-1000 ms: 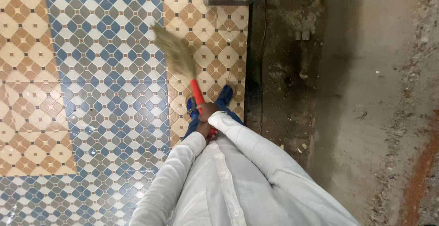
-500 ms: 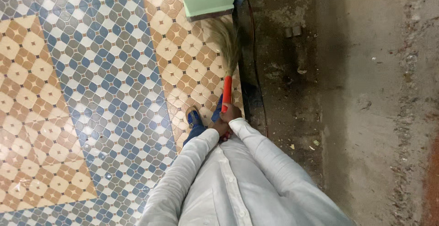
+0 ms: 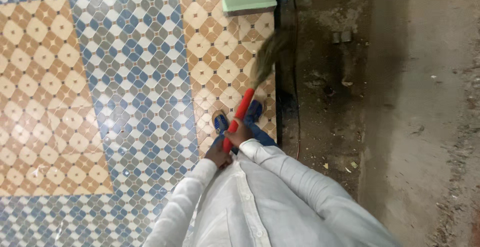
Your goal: The person sweeps the tiled floor using a broom, pushing debris along the edges and across the main area.
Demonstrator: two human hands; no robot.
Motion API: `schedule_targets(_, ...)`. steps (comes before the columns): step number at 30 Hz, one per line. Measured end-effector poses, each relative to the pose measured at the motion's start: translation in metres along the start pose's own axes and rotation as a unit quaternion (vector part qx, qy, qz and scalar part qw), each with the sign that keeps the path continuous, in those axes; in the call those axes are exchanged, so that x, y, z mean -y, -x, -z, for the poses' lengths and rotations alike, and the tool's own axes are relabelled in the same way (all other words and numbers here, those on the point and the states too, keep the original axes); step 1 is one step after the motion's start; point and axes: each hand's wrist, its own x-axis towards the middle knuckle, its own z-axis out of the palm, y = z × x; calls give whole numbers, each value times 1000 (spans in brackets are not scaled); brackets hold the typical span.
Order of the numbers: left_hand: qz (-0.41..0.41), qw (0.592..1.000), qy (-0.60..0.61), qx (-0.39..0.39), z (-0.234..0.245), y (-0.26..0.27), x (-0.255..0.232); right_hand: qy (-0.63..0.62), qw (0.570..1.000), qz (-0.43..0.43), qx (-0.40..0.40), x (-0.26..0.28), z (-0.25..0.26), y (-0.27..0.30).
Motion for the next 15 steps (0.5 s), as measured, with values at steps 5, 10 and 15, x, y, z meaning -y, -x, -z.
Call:
schedule_targets(5,36,978,192,-75,8,53,34,-8,993,64,95,60,-4,20)
schedule_targets(10,8,906,401,-134,-3,54,49,14,973,146,178,78,-42,3)
schedule_targets(15,-1,884,449,-133,-1,4,48,27,968,104,225,70,-81,-34)
